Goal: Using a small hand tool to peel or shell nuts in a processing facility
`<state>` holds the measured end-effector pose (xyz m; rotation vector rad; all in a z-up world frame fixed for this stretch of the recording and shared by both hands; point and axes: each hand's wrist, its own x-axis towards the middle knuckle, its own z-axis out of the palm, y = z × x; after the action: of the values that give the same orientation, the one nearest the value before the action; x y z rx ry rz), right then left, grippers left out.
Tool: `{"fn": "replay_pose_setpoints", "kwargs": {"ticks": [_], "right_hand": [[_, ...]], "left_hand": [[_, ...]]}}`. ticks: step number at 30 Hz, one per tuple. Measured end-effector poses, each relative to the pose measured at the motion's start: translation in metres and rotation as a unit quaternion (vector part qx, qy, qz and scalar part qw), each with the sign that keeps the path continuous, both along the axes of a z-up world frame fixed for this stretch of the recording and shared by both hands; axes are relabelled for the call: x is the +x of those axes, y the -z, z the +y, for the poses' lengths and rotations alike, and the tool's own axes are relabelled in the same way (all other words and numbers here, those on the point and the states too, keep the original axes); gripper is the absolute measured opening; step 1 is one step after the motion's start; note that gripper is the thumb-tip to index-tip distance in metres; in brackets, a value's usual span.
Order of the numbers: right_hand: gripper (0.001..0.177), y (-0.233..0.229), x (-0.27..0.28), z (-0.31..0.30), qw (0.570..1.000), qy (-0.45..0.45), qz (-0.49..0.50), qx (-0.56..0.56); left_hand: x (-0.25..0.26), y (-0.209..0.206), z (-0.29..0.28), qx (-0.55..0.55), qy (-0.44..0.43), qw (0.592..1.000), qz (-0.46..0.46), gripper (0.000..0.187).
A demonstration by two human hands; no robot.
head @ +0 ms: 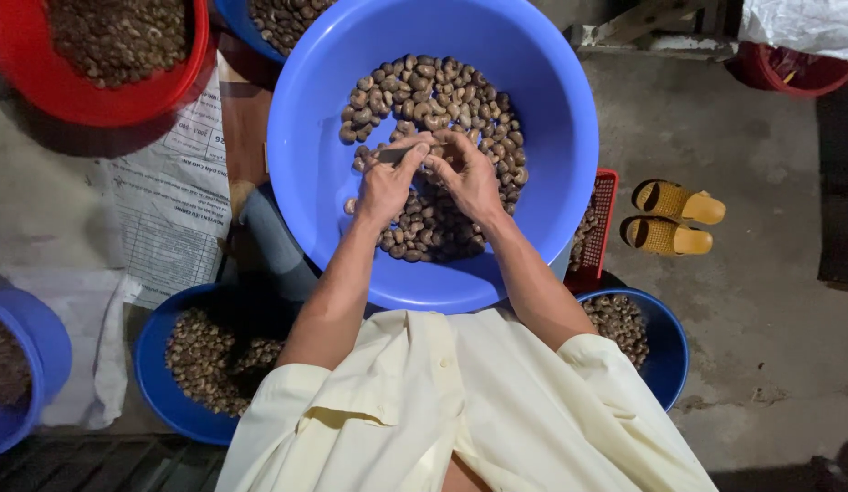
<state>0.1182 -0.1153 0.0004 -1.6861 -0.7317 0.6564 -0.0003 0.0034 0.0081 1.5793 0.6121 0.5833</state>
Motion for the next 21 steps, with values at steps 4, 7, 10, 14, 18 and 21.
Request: {"fn": "replay_pose_setpoints", "kwargs": {"ticks": [4, 7, 10, 14, 18, 21], "right_hand": [[0.031, -0.001, 0.000, 0.002, 1.000, -0.005, 0.019, 0.013], [0.032, 0.002, 0.000, 0.003, 1.000, -0.009, 0.014, -0.005], [0.035, 0.006, -0.001, 0.004, 1.000, -0.018, 0.016, -0.019], [0.032, 0.002, -0.003, 0.002, 0.995, -0.038, 0.090, -0.001], [0.027, -0.017, -0.004, 0.004, 0.962, -0.027, 0.269, 0.039], [0.029, 0.004, 0.002, 0.004, 0.951, 0.011, 0.300, 0.067]], "left_hand": [[0.000, 0.017, 0.002, 0.030, -0.021, 0.999, 0.003, 0.018], [-0.003, 0.005, 0.004, -0.021, 0.007, 1.000, 0.019, 0.026], [-0.003, 0.007, 0.006, -0.011, -0.003, 0.999, 0.046, 0.021], [-0.003, 0.011, 0.008, -0.021, 0.004, 1.000, 0.016, 0.026], [-0.006, 0.005, 0.008, -0.034, -0.001, 0.999, -0.007, 0.026], [-0.007, -0.008, 0.011, -0.036, 0.027, 0.999, -0.012, 0.030]]}}
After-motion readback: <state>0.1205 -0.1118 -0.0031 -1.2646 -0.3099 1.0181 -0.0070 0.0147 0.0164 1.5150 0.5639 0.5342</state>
